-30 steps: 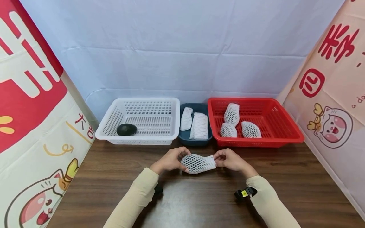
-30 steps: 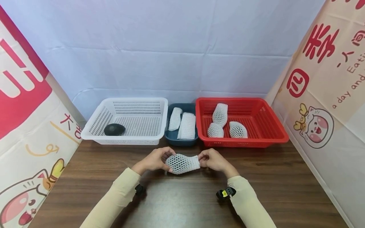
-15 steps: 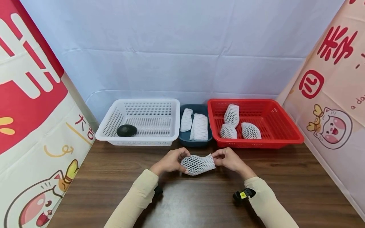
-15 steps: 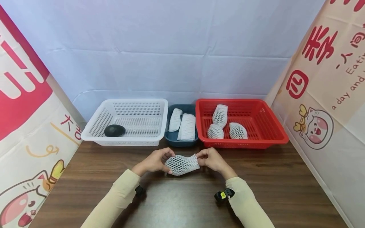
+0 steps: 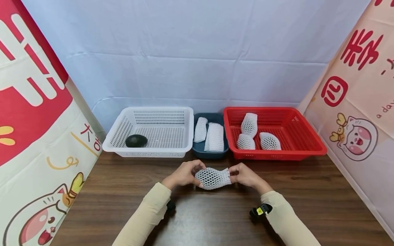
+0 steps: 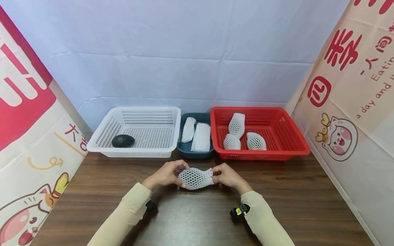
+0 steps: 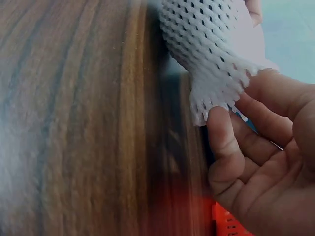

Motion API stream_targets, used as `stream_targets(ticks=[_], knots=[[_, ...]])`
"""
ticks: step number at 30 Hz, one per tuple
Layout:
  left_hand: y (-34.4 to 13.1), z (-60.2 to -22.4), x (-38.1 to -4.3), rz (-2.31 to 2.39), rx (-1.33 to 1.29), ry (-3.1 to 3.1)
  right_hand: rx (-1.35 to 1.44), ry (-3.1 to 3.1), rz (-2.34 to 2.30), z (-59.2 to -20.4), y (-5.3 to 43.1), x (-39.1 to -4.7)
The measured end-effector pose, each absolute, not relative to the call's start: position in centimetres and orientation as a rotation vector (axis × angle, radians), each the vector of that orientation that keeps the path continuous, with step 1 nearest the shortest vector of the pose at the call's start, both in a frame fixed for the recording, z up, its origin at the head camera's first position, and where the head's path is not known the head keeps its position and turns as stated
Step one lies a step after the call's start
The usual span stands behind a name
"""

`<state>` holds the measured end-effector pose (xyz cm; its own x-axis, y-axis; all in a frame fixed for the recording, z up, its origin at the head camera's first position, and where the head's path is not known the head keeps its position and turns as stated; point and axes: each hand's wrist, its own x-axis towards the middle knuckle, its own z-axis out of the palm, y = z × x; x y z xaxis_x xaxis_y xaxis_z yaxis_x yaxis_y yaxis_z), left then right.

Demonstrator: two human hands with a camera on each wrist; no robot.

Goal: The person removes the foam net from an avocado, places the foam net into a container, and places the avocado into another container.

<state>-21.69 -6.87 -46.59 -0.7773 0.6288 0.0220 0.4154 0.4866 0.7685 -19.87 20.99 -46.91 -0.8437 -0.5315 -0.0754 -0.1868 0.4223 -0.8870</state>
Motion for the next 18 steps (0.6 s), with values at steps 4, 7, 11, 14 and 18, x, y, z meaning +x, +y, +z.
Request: stream_targets(ticks=[4,7,11,14,18], knots=[[-6.9,-46.6,-21.7,1.170,0.880,2.471,-0.654,2.333,-1.372,-47.1,20.6,-20.0],[-6.9,-46.6,-21.7,1.162,0.880,2.479,-0.673,2.326,-1.379,-47.3,20.3,-20.1],[-6.9,-46.7,-21.8,1.146,0.880,2.493,-0.688,2.345,-1.362,-47.3,20.0,-20.2],[-6.9,-46.7,-21.8,1.138,0.884,2.500,-0.696,2.366,-1.347,-47.3,19.8,-20.3],[-6.8,-46.5,-21.8,1.149,0.886,2.507,-0.715,2.385,-1.343,-47.3,19.7,-20.3]])
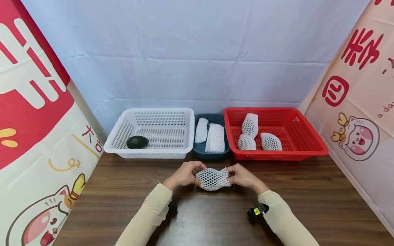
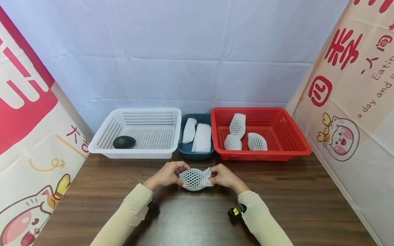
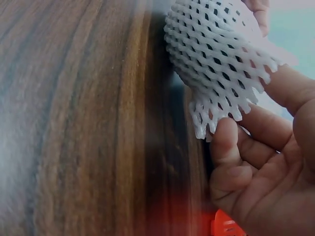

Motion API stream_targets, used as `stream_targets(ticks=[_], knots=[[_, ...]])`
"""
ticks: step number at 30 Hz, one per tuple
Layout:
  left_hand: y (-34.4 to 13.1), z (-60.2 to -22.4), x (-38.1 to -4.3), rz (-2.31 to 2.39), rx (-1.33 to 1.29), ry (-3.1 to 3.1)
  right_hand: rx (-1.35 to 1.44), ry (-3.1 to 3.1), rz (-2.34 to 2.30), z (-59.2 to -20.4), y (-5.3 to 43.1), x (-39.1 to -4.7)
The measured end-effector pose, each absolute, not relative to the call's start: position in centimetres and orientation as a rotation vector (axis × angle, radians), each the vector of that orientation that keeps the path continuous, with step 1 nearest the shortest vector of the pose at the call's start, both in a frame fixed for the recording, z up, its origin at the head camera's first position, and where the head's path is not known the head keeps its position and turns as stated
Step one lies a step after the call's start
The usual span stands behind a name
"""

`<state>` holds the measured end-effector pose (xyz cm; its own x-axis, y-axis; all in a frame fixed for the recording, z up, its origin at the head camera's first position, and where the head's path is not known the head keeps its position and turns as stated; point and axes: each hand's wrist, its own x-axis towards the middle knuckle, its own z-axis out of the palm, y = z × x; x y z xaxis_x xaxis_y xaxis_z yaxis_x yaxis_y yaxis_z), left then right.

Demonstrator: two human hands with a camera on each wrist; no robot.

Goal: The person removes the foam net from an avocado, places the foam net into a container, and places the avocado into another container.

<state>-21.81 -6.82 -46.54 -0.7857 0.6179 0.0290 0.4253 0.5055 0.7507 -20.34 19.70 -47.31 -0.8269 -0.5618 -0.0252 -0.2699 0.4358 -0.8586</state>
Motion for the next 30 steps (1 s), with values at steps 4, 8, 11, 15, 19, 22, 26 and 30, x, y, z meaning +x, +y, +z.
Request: stream_targets(ticks=[4,8,11,15,19,22,26,30], knots=[[-6.7,-46.4,-21.8,1.175,0.877,2.501,-0.747,2.397,-1.333,-47.3,19.7,-20.4],[-6.6,-46.4,-21.8,1.184,0.869,2.502,-0.774,2.411,-1.311,-47.0,19.5,-20.2],[-6.7,-46.4,-21.8,1.197,0.868,2.500,-0.799,2.416,-1.300,-46.0,19.3,-19.7],[-6.8,-46.6,-21.7,1.211,0.873,2.498,-0.814,2.400,-1.306,-44.5,19.0,-18.9],[-6.9,-46.6,-21.7,1.209,0.882,2.505,-0.821,2.401,-1.307,-44.0,18.9,-18.6],[-7.0,-46.5,-21.7,1.207,0.890,2.499,-0.820,2.405,-1.314,-44.1,19.1,-18.6],[-7.1,-46.4,-21.7,1.227,0.903,2.452,-0.799,2.393,-1.336,-44.3,19.5,-18.6],[-7.4,-46.4,-21.6,1.234,0.932,2.411,-0.778,2.378,-1.347,-44.3,19.8,-18.5]])
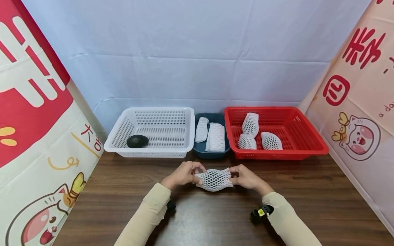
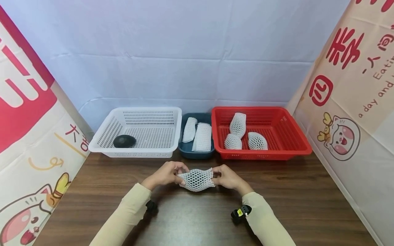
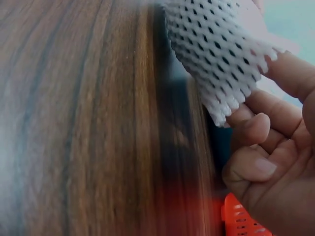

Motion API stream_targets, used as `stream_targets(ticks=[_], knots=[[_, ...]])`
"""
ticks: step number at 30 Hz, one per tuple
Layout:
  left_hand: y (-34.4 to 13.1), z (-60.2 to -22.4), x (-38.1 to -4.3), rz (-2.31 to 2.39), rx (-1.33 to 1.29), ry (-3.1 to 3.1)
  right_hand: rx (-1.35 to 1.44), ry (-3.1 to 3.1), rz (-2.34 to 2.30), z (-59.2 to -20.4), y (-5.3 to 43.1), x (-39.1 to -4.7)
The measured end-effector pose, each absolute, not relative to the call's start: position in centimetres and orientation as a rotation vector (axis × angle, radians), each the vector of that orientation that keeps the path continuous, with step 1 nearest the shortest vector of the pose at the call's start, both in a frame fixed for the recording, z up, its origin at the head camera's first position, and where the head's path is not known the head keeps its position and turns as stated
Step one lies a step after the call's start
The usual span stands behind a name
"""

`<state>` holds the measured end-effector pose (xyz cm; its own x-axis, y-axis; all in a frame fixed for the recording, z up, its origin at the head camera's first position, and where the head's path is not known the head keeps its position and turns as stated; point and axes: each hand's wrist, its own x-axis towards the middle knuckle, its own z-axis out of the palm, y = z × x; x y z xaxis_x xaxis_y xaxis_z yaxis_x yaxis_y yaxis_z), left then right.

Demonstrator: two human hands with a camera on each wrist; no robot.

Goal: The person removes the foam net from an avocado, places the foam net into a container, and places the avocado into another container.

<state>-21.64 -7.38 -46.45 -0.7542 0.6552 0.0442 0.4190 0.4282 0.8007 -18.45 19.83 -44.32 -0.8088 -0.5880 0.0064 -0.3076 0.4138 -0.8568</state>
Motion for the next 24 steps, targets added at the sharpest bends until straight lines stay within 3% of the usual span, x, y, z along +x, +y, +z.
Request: stream_targets(ticks=[7,15,24], knots=[[-7.5,-46.4,-21.6,1.211,1.006,2.446,-0.737,2.337,-1.372,-44.1,20.3,-18.3],[-7.5,-46.3,-21.6,1.178,1.051,2.475,-0.714,2.335,-1.390,-47.3,21.6,-19.8],[-7.5,-46.5,-21.4,1.119,1.022,2.505,-0.717,2.329,-1.390,-47.7,21.6,-19.7]])
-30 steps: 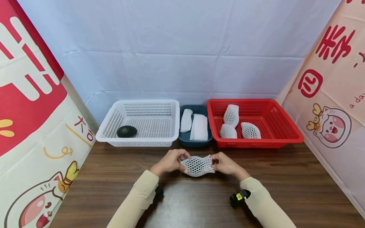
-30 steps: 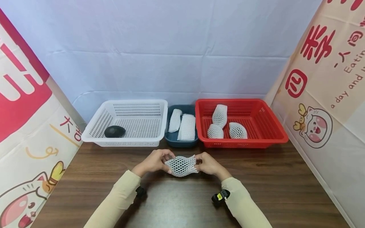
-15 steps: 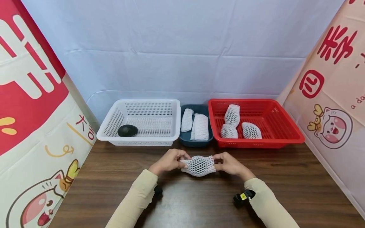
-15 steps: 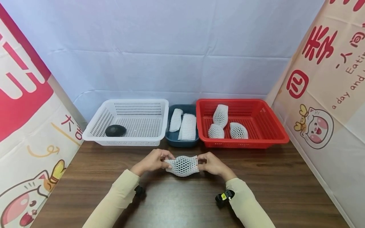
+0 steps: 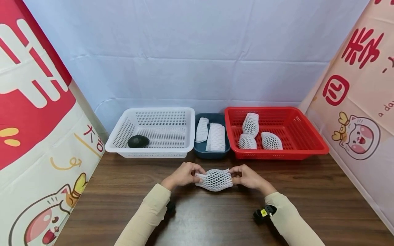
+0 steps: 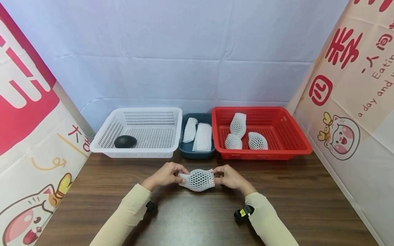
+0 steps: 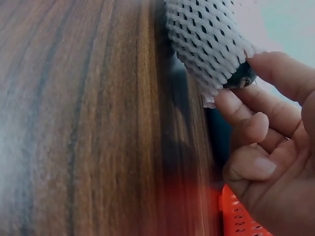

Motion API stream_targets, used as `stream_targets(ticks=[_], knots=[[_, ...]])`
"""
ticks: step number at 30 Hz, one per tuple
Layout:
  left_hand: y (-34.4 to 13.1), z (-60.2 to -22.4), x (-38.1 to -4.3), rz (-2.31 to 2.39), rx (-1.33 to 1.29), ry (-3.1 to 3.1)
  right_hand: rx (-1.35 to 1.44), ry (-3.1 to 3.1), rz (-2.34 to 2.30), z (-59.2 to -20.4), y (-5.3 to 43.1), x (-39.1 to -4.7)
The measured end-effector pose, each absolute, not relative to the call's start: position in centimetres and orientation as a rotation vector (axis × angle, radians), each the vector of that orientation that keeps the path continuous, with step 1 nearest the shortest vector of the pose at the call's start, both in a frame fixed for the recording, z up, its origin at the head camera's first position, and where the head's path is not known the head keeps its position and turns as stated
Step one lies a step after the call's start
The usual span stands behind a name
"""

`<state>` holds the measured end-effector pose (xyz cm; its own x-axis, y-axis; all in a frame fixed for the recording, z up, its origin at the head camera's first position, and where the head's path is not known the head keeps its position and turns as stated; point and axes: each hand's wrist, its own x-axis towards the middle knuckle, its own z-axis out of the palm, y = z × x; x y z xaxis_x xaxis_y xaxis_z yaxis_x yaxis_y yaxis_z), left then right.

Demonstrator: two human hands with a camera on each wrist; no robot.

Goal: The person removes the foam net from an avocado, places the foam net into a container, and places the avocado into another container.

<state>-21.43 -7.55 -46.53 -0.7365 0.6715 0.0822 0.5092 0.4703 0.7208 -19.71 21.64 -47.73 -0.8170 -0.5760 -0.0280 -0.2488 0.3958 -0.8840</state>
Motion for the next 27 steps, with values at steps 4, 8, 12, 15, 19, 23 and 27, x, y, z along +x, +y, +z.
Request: stream_targets(ticks=[4,8,12,15,19,23,27], knots=[[-7.6,-46.6,-21.4,1.139,0.943,2.485,-0.686,2.293,-1.411,-47.8,21.8,-19.6],[-7.3,-46.4,-21.1,1.164,0.887,2.434,-0.642,2.251,-1.431,-47.6,21.9,-19.5],[-6.6,-46.3,-20.9,1.163,0.905,2.412,-0.613,2.231,-1.443,-47.3,21.6,-19.5],[-5.9,-46.4,-20.9,1.151,0.931,2.432,-0.616,2.213,-1.454,-47.2,21.1,-19.5],[-5.4,-46.7,-21.2,1.113,0.959,2.478,-0.641,2.202,-1.465,-47.3,20.7,-19.6],[-5.3,-46.8,-21.3,1.078,0.945,2.508,-0.681,2.221,-1.450,-47.3,20.6,-19.7],[-5.3,-46.7,-21.3,1.080,0.952,2.507,-0.698,2.241,-1.420,-47.3,20.6,-19.7]])
